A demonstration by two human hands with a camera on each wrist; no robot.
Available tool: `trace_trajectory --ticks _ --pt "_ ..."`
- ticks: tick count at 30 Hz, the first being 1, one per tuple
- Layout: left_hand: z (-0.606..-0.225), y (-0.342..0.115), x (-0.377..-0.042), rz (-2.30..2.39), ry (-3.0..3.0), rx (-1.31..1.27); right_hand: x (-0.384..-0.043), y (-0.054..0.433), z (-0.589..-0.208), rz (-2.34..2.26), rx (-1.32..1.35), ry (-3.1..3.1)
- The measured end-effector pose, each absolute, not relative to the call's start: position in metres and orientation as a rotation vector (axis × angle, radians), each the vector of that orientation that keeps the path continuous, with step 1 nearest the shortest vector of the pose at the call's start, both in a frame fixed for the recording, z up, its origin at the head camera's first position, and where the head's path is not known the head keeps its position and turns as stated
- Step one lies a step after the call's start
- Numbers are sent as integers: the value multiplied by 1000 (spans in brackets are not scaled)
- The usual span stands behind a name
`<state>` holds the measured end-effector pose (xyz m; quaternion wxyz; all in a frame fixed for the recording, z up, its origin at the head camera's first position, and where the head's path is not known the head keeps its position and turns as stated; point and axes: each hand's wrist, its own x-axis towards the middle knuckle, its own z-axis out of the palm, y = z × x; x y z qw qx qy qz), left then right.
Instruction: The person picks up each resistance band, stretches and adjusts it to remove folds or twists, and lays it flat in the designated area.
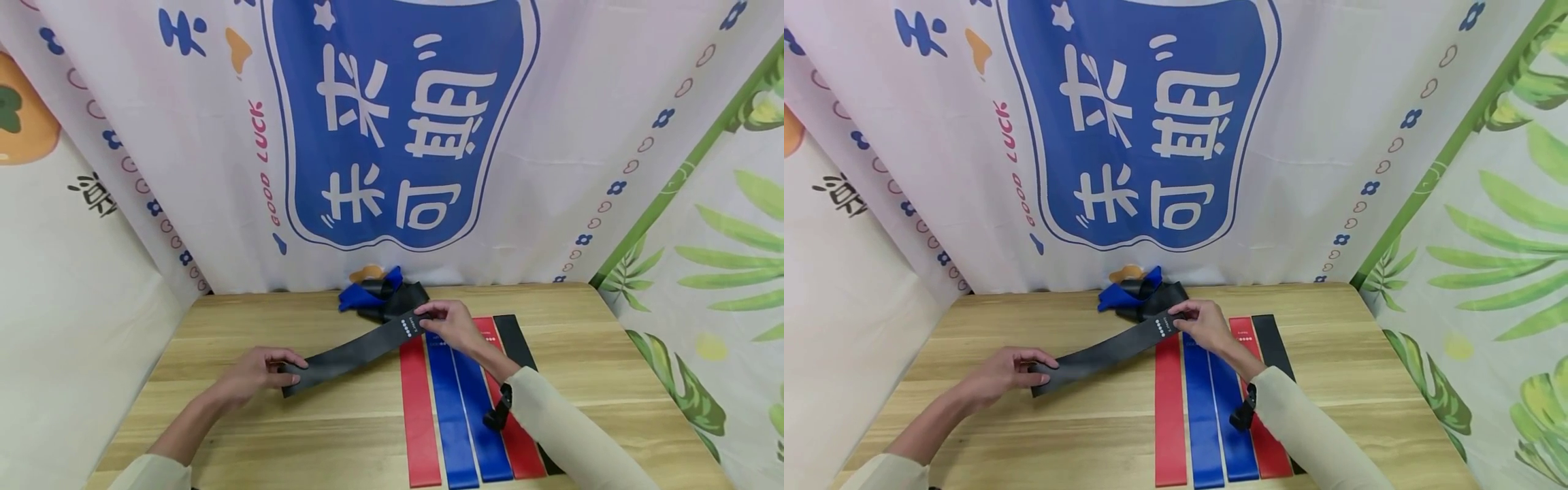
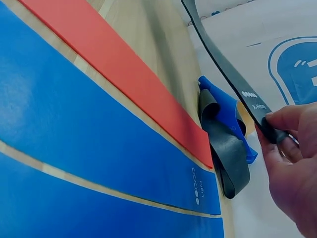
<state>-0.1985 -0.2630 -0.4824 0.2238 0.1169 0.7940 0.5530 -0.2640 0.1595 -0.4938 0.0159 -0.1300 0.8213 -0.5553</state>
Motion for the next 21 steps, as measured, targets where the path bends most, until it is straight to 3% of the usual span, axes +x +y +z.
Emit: trace_trajectory --ticks 21 --pt "-499 -233 -165 1519 1959 525 -287 149 -503 -1787 -403 2667"
